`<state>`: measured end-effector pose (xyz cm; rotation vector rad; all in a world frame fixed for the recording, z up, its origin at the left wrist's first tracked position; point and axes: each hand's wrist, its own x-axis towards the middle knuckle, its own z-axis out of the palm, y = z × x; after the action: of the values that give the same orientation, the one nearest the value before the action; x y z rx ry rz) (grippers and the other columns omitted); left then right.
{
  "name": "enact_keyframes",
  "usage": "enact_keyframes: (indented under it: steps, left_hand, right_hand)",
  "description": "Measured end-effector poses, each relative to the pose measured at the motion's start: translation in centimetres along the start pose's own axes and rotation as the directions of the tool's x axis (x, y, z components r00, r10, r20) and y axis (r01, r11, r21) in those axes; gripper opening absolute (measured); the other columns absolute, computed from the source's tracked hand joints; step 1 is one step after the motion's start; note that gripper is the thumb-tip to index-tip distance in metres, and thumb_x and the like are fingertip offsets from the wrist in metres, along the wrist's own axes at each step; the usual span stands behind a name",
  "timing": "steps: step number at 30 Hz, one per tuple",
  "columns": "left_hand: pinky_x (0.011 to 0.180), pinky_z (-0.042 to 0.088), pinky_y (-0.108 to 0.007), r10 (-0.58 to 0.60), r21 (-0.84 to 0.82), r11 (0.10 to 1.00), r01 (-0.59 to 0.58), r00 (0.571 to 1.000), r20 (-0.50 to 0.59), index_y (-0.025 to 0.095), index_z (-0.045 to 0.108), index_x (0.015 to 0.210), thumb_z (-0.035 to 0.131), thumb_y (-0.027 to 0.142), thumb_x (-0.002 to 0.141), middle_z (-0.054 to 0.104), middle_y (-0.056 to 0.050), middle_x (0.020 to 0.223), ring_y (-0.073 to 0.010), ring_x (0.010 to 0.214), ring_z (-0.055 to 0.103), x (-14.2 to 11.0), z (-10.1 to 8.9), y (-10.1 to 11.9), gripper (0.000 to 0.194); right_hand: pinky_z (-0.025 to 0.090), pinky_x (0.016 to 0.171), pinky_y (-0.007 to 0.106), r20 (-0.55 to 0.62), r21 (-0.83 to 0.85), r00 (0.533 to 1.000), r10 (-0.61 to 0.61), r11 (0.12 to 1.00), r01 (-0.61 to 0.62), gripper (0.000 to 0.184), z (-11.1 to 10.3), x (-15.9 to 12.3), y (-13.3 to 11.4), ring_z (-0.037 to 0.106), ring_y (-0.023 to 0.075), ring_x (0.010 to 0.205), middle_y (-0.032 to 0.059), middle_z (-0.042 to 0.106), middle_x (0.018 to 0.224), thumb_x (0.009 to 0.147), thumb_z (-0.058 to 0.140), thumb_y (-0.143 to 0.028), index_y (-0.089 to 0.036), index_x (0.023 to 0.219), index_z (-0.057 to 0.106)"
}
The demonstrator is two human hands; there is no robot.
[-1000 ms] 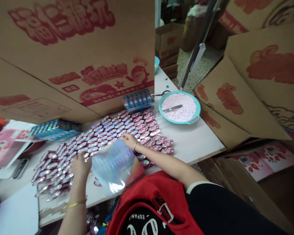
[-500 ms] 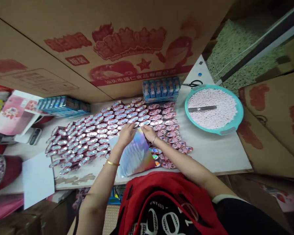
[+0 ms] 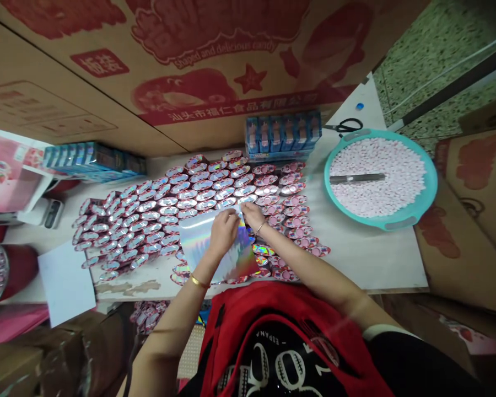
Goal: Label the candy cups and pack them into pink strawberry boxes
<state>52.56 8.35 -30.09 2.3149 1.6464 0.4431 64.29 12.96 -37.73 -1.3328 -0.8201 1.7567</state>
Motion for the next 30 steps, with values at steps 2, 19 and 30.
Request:
enact_keyframes:
  steps: [2, 19, 30]
  left_hand:
    - [0.085, 0.046, -0.036, 0.037, -0.137, 0.99, -0.034, 0.999, 0.018, 0.02, 0.06, 0.097, 0.046, 0.025, 0.096, 0.064, -0.009, 0.102, -0.0207, 0.098, 0.059, -1.7, -0.7, 1.0, 0.016]
    - [0.08, 0.04, -0.036, -0.002, 0.288, 0.957, -0.033, 0.993, 0.121, 0.016, 0.037, 0.15, 0.039, 0.015, 0.095, 0.068, -0.009, 0.084, -0.0229, 0.081, 0.061, 1.6, -0.7, -2.1, 0.055]
    - [0.076, 0.05, -0.029, -0.404, -0.428, 0.873, 0.233, 0.836, -0.371, 0.022, 0.03, 0.149, 0.063, 0.029, 0.086, 0.057, -0.001, 0.083, -0.0139, 0.077, 0.058, -0.7, -4.4, 2.3, 0.072]
  right_hand:
    - [0.035, 0.054, 0.024, -0.028, -0.007, 1.0, -0.003, 1.0, 0.003, 0.033, -0.2, 0.3, 0.2, 0.042, 0.0131, 0.057, -0.0063, 0.041, 0.056, 0.081, 0.051, -0.054, -0.023, 0.069, 0.051]
    - [0.041, 0.065, 0.027, -0.119, -0.124, 0.988, -0.102, 0.988, 0.087, 0.023, 1.6, -1.5, -0.4, 0.049, 0.0169, 0.07, -0.0029, 0.047, 0.065, 0.09, 0.041, -0.037, -0.024, 0.072, 0.047]
    - [0.044, 0.071, 0.028, -0.076, -0.169, 0.99, -0.119, 0.98, 0.105, 0.016, -0.3, -0.6, -0.7, 0.052, 0.017, 0.074, -0.002, 0.054, 0.072, 0.088, 0.049, -0.038, -0.023, 0.085, 0.054]
